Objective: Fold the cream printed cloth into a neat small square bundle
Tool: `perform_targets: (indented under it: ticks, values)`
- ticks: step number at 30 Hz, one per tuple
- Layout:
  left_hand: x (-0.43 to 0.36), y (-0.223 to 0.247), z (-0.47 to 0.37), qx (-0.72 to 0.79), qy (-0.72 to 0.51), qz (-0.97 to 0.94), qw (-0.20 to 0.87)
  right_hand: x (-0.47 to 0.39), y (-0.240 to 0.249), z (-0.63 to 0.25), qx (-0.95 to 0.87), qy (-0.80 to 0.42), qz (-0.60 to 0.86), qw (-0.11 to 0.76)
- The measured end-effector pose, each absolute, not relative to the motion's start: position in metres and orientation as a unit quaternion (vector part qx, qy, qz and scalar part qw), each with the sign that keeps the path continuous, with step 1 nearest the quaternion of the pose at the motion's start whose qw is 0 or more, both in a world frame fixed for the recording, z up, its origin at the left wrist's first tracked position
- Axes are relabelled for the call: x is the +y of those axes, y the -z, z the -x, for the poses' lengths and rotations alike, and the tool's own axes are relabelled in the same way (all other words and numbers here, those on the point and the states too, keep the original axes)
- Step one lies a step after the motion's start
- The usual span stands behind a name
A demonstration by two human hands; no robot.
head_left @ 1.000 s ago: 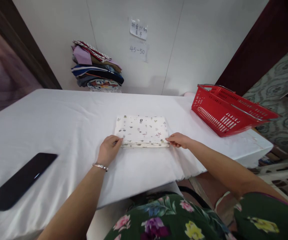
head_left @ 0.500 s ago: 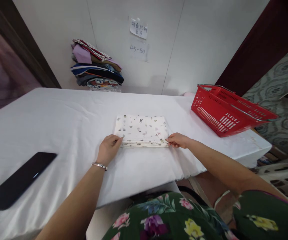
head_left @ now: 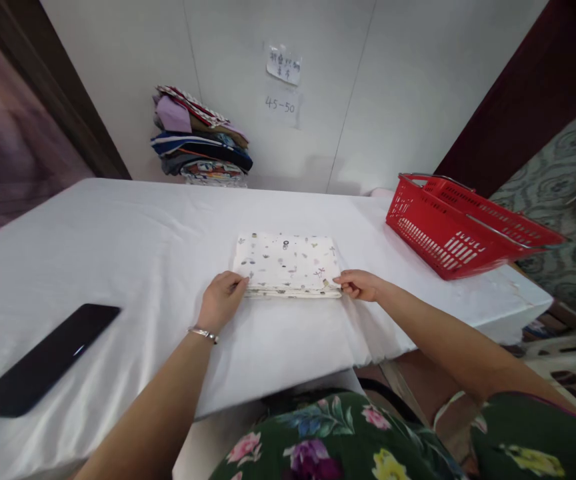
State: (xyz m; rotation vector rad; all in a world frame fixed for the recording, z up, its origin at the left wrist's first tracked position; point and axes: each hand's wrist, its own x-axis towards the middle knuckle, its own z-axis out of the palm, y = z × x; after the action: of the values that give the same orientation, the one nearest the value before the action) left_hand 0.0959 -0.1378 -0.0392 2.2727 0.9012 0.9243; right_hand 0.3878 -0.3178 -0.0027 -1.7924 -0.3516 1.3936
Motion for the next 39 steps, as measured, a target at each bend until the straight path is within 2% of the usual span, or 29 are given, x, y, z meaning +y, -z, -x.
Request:
perform_targets:
  ticks: [3, 17, 28, 33, 39]
  values:
    - [-0.137, 0.041, -0.096, 0.326, -0.348, -0.839, 0.263, -0.319, -0.001, -0.388, -0.151, -0.520, 0.725, 0.426]
    - [-0.133, 0.047, -0.095, 0.335, -0.376, -0.827, 0.252, -0.316, 0.003, -0.389, -0.185, -0.495, 0.793, 0.303]
    - [-0.132, 0.049, -0.097, 0.385, -0.377, -0.789, 0.297, -0.312, 0.001, -0.403, -0.172, -0.586, 0.761, 0.220]
    - [-0.130, 0.050, -0.098, 0.397, -0.365, -0.781, 0.315, -0.315, 0.001, -0.401, -0.189, -0.564, 0.771, 0.229]
    - [-0.129, 0.053, -0.098, 0.405, -0.357, -0.774, 0.330, -0.315, -0.013, -0.392, -0.232, -0.512, 0.779, 0.279]
